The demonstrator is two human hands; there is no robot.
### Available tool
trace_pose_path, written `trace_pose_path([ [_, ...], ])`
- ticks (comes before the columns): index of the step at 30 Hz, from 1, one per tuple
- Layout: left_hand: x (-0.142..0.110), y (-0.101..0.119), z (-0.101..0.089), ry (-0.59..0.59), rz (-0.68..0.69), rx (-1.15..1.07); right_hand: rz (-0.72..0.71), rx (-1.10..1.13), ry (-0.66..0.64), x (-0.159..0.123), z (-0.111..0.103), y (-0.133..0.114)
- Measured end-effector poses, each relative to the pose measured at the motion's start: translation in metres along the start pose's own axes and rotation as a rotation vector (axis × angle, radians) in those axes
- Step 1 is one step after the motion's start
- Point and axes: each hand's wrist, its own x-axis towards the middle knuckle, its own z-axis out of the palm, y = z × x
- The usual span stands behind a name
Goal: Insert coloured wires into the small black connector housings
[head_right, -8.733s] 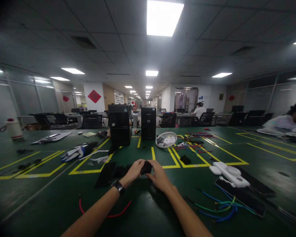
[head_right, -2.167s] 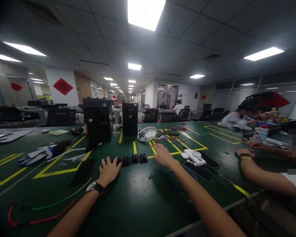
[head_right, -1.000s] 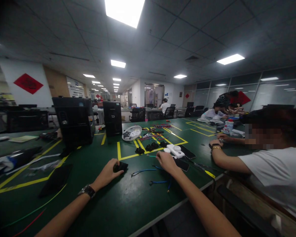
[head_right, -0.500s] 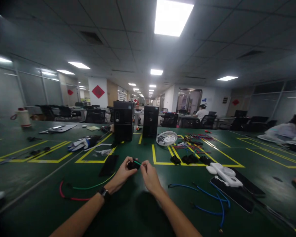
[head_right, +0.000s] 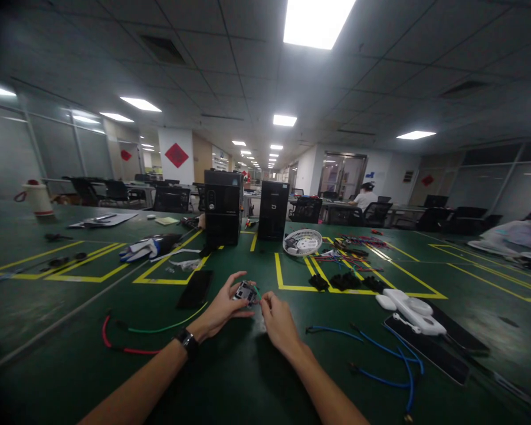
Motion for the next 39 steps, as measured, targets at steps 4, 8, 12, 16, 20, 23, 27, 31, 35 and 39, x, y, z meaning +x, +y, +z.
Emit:
trace_pose_path([
  [4, 0.002, 0.001, -0.003, 0.014, 0.048, 0.064, -0.021, -0.074, -0.083, -0.004, -0.007, -0.003],
  [8, 0.003, 0.001, -0.005, 0.021, 0.069, 0.111, -0.009, -0.207, -0.071, -0.006, -0.01, -0.004],
  [12, 0.003, 0.001, -0.004, 0.024, 0.04, 0.097, -0.069, -0.202, -0.024, -0.008, -0.01, -0.007],
  [16, 0.002, 0.001, -0.001, 0.011, 0.004, 0.06, -0.081, -0.183, -0.003, -0.009, -0.009, -0.009],
  [20, 0.001, 0.001, 0.0, -0.003, -0.031, 0.031, -0.094, -0.219, 0.006, -0.008, -0.008, -0.007],
  [23, 0.0, 0.001, -0.001, -0.013, -0.041, 0.043, -0.091, -0.271, -0.006, -0.008, -0.008, -0.005],
  [27, 0.001, 0.001, 0.0, 0.018, -0.013, 0.129, -0.127, -0.36, -0.026, -0.01, -0.009, -0.006],
  [31, 0.0, 0.001, 0.004, 0.101, -0.016, 0.214, -0.185, -0.467, -0.082, -0.015, -0.009, -0.011],
  [35, -0.001, 0.002, 0.005, 0.151, -0.014, 0.266, -0.224, -0.498, -0.112, -0.019, -0.009, -0.019],
  [39, 0.0, 0.005, 0.003, 0.176, 0.038, 0.383, -0.238, -0.471, -0.097, -0.02, -0.01, -0.024],
])
